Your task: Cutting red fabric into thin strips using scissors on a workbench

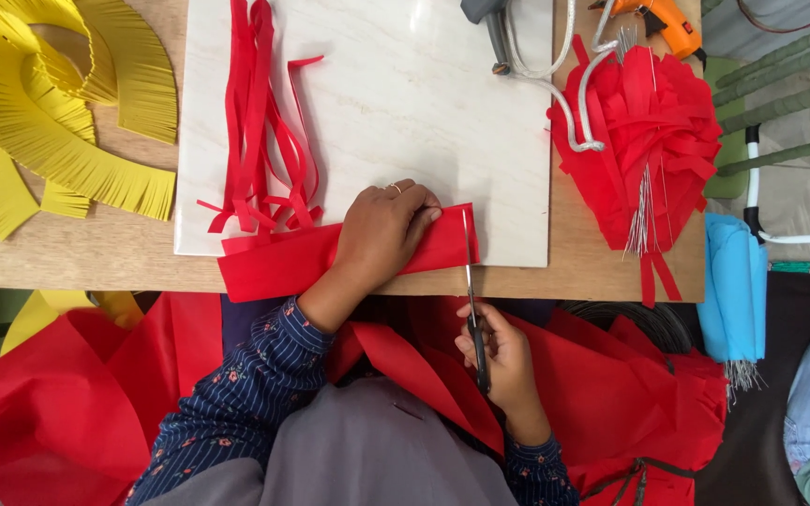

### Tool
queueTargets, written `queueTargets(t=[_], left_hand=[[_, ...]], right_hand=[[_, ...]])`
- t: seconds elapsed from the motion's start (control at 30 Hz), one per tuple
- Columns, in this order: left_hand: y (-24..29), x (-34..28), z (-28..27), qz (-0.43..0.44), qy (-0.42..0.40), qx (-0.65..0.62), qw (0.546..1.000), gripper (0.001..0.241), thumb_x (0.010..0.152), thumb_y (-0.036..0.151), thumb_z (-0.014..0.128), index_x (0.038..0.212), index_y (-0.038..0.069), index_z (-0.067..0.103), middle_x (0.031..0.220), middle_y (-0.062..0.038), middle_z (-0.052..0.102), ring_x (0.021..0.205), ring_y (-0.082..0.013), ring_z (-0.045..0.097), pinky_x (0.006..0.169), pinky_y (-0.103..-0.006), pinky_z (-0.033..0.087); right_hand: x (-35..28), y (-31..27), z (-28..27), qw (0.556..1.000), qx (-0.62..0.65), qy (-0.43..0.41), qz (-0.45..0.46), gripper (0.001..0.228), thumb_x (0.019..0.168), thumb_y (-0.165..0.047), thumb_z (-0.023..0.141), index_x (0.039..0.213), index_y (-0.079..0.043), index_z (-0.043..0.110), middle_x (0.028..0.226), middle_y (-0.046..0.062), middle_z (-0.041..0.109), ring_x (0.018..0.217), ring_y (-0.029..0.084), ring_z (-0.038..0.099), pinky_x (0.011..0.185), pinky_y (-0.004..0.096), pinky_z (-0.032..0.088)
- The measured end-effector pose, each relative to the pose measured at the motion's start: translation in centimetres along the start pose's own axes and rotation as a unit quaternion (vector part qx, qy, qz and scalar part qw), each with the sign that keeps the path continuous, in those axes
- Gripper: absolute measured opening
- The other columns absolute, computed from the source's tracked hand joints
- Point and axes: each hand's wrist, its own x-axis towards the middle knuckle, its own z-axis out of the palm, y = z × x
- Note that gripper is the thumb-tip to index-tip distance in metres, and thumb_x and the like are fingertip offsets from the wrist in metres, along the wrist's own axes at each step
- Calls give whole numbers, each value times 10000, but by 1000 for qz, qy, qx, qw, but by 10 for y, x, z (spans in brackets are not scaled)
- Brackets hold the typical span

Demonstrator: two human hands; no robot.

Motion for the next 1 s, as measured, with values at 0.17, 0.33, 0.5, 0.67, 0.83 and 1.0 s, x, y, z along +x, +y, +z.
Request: queueTargets(t=[0.17,0.33,0.5,0.67,0.83,1.0], left_hand=[[-1,0,0,4,-4,12,1000,109,997,219,641,995,117,678,806,-58,659,840,-312,725,749,-423,523],[-2,0,1,3,-1,13,1000,111,999,212,637,997,109,680,810,-61,663,842,-311,729,751,-422,523],[-4,0,5,10,6,14,1000,102,993,208,639,1003,112,674,813,-58,658,844,-314,727,742,-426,522],[-5,0,7,7,12,26,1000,103,997,220,636,1002,123,672,815,-44,654,846,-297,729,740,-417,523],[-4,1,8,6,14,26,1000,99,989,208,641,1000,118,679,819,-53,664,849,-303,729,749,-419,520],[-3,0,7,-2,14,23,1000,111,993,217,638,1000,116,684,823,-52,674,852,-299,732,759,-418,520]], right_hand=[[0,0,-1,1000,-6,-5,-4,262,882,-96,755,1122,-16,687,683,86,626,504,155,641,520,284,530],[0,-2,-2,1000,-14,-6,-7,258,886,-115,754,1117,-18,690,669,93,630,482,157,629,506,290,518],[-1,-5,-2,1000,-21,-7,-11,248,887,-107,750,1106,-9,691,641,95,633,451,156,614,487,287,509],[-1,-8,0,1000,-21,0,-10,236,892,-106,747,1096,-2,690,606,92,632,425,155,603,463,280,501],[-2,-8,-3,1000,-28,-1,-5,229,883,-75,745,1092,5,695,578,90,618,413,155,589,458,288,505],[-4,-13,-2,1000,-28,0,-7,235,871,-60,751,1092,5,701,557,91,628,397,156,596,448,291,505]])
